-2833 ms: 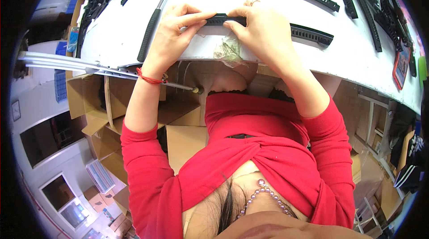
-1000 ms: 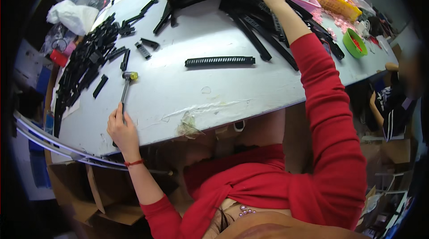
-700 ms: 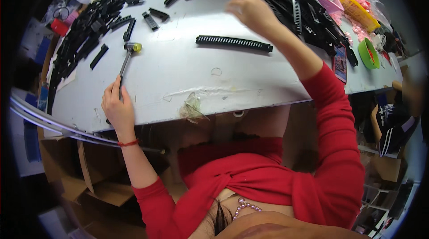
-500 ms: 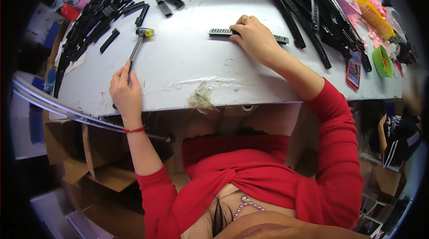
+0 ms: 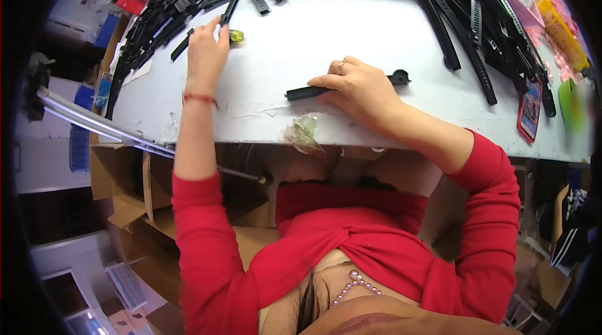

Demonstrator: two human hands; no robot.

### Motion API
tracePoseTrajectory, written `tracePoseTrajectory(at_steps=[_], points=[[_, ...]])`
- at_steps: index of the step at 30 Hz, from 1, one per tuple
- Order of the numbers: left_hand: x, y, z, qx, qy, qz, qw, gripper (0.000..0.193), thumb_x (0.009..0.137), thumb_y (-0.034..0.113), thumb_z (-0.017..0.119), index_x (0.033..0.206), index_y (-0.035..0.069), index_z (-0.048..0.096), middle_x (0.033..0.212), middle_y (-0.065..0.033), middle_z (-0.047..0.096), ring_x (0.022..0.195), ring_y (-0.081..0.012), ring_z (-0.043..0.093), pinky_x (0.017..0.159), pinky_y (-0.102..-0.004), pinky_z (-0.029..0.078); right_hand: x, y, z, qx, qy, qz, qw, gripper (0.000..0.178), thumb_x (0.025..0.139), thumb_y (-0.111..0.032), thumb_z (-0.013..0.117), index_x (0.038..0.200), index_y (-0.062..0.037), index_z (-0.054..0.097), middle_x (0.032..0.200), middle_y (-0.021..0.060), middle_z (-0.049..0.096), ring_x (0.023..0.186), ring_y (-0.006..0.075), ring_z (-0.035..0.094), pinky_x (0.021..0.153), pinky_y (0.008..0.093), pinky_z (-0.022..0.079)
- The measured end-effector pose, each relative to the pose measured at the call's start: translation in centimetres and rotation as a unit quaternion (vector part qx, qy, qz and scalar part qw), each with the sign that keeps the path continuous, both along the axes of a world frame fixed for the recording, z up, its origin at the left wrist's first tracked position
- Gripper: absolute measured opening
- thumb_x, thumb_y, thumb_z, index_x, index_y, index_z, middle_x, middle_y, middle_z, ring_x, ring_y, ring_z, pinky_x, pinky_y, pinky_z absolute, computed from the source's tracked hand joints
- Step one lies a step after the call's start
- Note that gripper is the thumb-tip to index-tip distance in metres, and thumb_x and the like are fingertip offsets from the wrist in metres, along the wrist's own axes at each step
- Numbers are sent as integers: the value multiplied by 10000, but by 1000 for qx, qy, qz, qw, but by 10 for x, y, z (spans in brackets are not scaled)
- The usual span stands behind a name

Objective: Manually assemble black plastic toy or machine parts using a small hammer to snap components together.

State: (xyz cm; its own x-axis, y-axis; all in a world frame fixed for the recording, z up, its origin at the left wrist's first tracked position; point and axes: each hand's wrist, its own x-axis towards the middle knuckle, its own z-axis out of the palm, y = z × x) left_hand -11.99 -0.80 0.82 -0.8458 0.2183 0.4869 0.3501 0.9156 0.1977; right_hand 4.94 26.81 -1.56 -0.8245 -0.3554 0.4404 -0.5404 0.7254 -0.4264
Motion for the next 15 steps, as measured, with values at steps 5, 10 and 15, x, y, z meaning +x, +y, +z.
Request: tracePoseTrajectory(at_steps=[5, 10, 15], points=[[-108, -20, -14, -102, -88, 68, 989, 491, 889, 411, 632, 1196, 31, 671, 1086, -244, 680, 1030, -379, 653, 924, -426, 499, -6, -9, -14, 58, 117, 21, 991, 180, 822, -191, 670, 969, -87, 654, 923, 52, 648, 887, 232, 620, 734, 337, 526], [-109, -21, -12, -33, -12, 48, 998, 399, 850, 359, 689, 1019, -3, 684, 980, -214, 706, 940, -374, 678, 860, -423, 516, -5, -11, -10, 94, 71, 3, 993, 134, 817, -153, 594, 893, -49, 558, 889, 71, 648, 867, 231, 629, 731, 343, 526], [-3, 8, 29, 123, 8, -89, 988, 185, 869, 125, 733, 974, 6, 636, 817, -57, 645, 747, -124, 580, 686, -263, 470, -4, -9, -13, 33, 129, 54, 990, 146, 828, -162, 591, 934, -77, 538, 899, 51, 624, 893, 224, 609, 757, 331, 530]])
